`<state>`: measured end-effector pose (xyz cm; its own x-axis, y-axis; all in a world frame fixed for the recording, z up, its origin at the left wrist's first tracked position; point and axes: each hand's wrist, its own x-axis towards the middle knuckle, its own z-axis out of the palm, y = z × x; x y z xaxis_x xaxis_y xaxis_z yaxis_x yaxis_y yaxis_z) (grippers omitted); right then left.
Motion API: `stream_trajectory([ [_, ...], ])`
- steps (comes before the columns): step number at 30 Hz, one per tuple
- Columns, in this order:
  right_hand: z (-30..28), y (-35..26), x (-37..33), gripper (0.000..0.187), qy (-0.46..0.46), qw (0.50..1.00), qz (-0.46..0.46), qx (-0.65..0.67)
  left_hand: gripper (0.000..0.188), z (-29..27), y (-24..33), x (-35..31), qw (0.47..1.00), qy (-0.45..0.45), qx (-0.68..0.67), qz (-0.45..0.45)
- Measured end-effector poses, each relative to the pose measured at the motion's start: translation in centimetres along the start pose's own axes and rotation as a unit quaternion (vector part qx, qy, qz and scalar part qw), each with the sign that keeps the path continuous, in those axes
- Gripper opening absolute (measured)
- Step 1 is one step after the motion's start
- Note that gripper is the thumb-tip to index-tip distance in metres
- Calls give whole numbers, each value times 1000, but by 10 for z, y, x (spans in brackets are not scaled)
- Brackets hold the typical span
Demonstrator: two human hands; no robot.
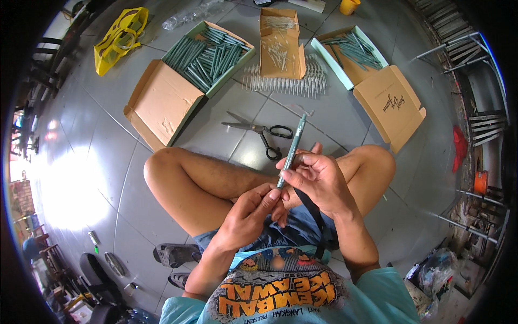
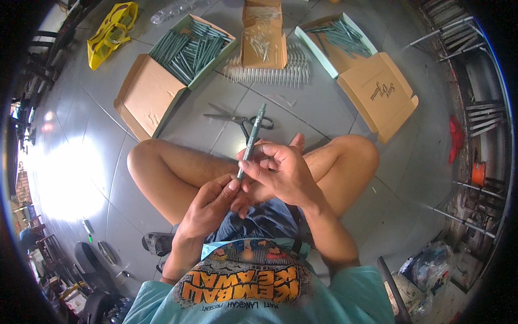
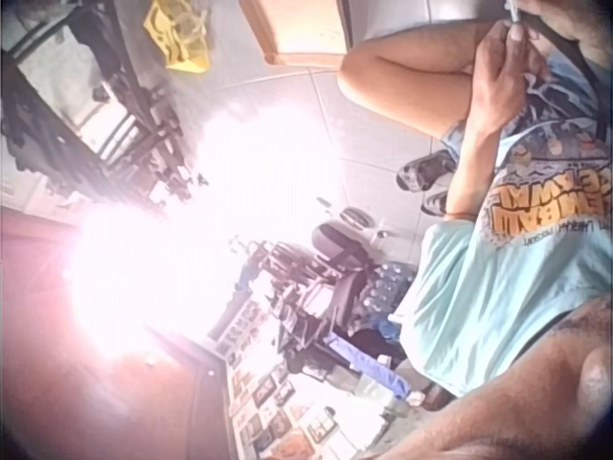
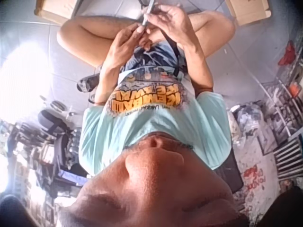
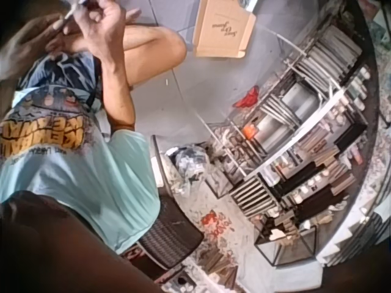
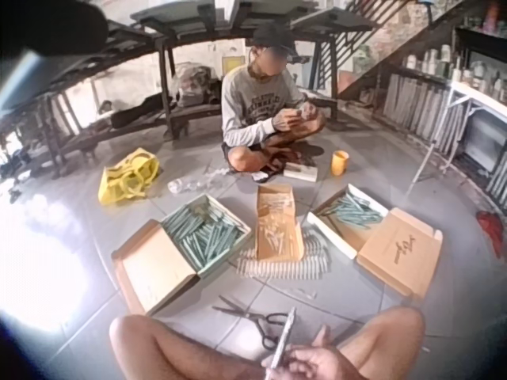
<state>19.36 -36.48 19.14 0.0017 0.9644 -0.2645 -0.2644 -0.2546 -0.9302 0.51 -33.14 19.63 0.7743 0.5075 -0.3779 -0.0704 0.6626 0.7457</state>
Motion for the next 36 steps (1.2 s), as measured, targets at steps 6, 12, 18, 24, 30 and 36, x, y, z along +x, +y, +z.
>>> stream_trajectory([
  [6, -1, 5, -3, 21, -39, 999, 19, 31, 30, -2, -7, -1, 999, 5, -32, 5],
  [12, -2, 2, 0, 17, -27, 999, -1, 31, 30, -3, -1, -5, 1000, -6, 15, 1],
  [18, -5, -6, 6, 15, 82, 996, -41, 23, 31, -5, 7, -13, 995, -25, 92, 7],
  [24, 0, 8, 8, 15, 102, 990, -26, 94, 31, -14, 10, -13, 997, -20, 80, -1],
  [30, 8, 11, 8, 21, 120, 991, -28, -47, 37, 6, 17, 6, 970, 116, 185, 104],
  [36, 6, 16, 11, 25, 128, 987, -44, -81, 31, 9, 19, 15, 967, 144, 195, 78],
])
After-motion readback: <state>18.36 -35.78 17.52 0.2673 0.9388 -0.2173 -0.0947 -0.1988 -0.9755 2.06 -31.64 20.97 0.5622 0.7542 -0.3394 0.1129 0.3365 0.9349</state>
